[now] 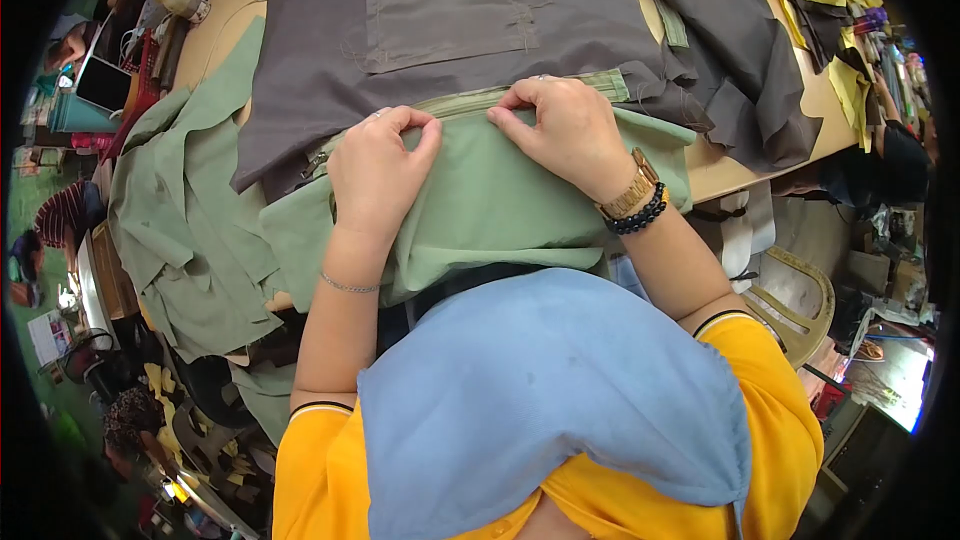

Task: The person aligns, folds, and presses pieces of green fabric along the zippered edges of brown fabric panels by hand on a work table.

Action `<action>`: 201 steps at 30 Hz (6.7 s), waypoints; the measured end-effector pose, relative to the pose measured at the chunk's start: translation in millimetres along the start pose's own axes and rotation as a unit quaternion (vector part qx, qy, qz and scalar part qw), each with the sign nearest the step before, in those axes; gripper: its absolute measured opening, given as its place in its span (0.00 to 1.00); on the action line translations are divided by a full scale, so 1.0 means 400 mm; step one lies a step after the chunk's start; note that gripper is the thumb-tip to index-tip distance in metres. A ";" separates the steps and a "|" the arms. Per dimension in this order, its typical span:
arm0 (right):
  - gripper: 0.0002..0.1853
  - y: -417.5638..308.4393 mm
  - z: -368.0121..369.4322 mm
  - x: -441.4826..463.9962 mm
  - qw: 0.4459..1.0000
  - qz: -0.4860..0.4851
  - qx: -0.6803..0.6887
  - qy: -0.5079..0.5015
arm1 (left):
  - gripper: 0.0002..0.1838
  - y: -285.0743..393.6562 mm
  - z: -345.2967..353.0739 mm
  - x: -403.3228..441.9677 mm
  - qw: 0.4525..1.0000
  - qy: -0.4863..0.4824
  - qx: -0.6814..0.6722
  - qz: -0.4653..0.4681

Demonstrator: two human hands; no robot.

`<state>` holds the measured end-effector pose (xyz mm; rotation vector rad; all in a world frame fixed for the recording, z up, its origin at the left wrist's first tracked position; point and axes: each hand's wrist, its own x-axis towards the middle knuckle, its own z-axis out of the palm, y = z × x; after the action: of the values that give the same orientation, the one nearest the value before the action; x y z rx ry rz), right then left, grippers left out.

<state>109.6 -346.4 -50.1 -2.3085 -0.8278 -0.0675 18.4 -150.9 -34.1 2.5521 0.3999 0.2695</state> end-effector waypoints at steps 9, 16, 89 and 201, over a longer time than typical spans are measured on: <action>0.11 -0.006 -0.003 0.004 1.000 0.004 -0.016 -0.012 | 0.11 -0.003 0.005 0.000 1.000 0.011 0.001 0.015; 0.12 0.002 0.005 0.007 0.999 -0.009 -0.038 -0.015 | 0.17 -0.002 0.020 -0.030 0.973 0.040 0.112 0.199; 0.12 0.074 -0.197 -0.037 0.994 0.013 -0.048 -0.100 | 0.50 0.134 0.118 -0.088 0.947 -0.090 0.180 0.250; 0.25 -0.063 0.009 -0.048 0.974 -0.208 -0.047 -0.080 | 0.11 -0.074 -0.022 -0.084 0.977 0.105 0.126 0.136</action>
<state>79.0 -340.1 -43.1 -2.2109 -1.4102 -0.1064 -22.3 -134.1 -46.2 2.8396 0.1672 0.6299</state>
